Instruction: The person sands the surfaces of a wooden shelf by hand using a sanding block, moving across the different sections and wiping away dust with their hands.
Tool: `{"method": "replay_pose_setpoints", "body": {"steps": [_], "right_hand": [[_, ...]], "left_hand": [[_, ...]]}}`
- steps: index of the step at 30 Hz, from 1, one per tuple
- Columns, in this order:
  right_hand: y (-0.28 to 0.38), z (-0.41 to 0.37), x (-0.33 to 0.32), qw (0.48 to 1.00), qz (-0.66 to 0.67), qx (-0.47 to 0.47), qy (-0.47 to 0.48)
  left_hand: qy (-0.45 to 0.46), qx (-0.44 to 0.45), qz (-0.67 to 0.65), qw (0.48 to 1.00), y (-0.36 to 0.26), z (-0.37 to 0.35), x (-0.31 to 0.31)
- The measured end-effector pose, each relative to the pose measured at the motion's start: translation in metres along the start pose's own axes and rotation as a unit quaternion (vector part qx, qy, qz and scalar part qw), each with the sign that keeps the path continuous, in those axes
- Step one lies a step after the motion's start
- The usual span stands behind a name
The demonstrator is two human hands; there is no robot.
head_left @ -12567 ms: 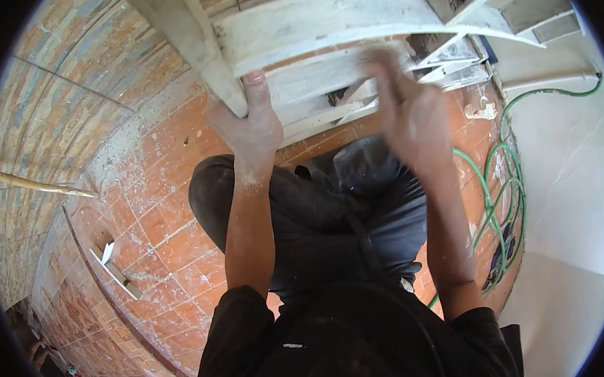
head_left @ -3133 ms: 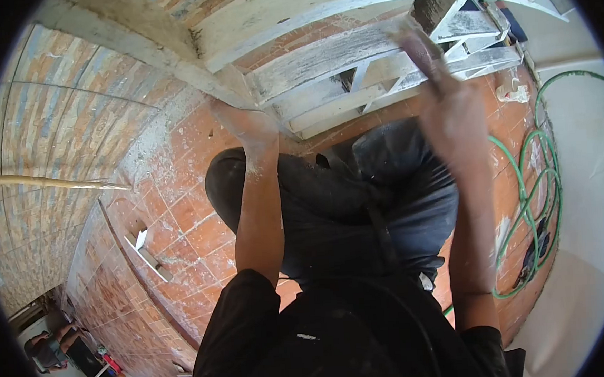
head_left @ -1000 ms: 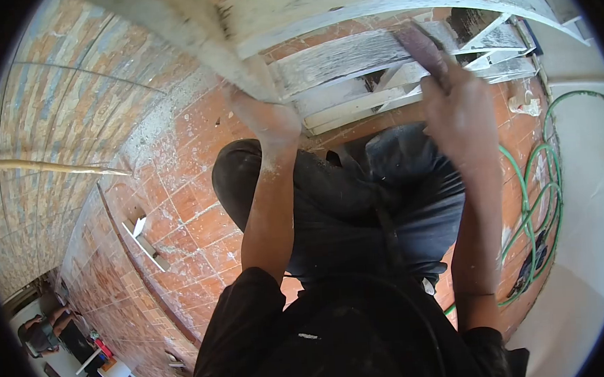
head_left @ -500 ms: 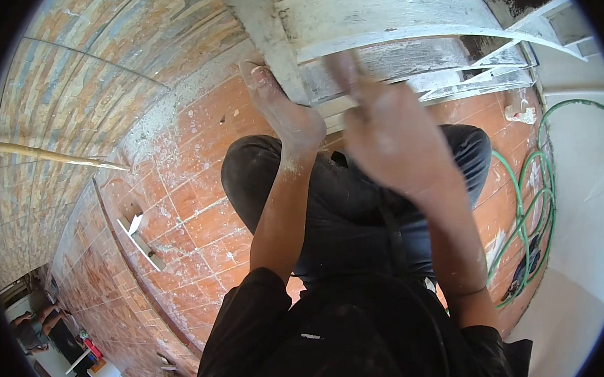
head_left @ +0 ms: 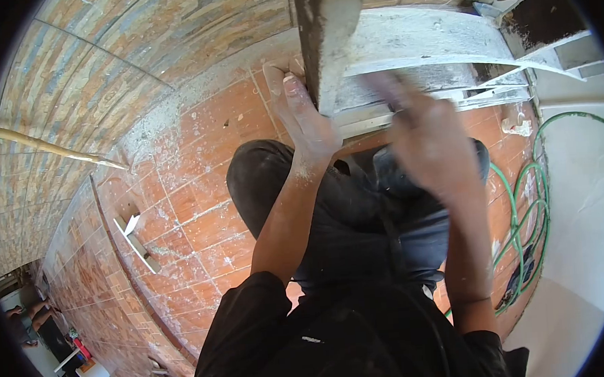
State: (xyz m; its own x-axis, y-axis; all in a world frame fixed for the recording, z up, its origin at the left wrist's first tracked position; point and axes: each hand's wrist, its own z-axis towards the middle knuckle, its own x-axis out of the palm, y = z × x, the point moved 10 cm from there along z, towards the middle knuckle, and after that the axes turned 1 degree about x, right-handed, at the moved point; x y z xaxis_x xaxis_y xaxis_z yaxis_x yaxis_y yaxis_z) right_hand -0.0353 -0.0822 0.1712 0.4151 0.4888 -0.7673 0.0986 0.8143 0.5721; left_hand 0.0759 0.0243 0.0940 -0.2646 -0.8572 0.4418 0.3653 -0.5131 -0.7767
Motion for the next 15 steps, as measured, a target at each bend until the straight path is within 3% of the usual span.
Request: {"method": "replay_pose_setpoints", "body": {"steps": [3,6,8,10,12,13,15], "right_hand": [[-0.068,-0.004,-0.045,0.972,-0.109,0.209,-0.013],[-0.056,-0.021,-0.044,0.975,-0.049,0.211,-0.049],[-0.062,-0.039,-0.026,0.924,0.244,0.292,-0.031],[-0.077,-0.054,-0.029,0.914,0.278,0.292,-0.034],[-0.096,-0.074,-0.021,0.901,0.317,0.295,-0.026],[-0.103,-0.085,-0.020,0.892,0.350,0.276,-0.069],[-0.110,-0.094,-0.017,0.881,0.381,0.256,-0.110]], "left_hand": [[0.014,0.020,0.048,0.999,-0.001,0.001,-0.003],[0.003,0.003,0.033,0.999,-0.003,0.003,-0.004],[0.008,0.014,0.078,0.997,0.000,0.002,-0.010],[0.010,0.041,0.127,0.991,0.002,0.005,-0.009],[0.038,-0.020,-0.031,0.999,0.017,0.005,-0.004],[0.042,-0.012,-0.024,0.999,0.014,0.011,-0.005],[-0.021,-0.054,-0.022,0.998,0.020,0.012,-0.010]]}}
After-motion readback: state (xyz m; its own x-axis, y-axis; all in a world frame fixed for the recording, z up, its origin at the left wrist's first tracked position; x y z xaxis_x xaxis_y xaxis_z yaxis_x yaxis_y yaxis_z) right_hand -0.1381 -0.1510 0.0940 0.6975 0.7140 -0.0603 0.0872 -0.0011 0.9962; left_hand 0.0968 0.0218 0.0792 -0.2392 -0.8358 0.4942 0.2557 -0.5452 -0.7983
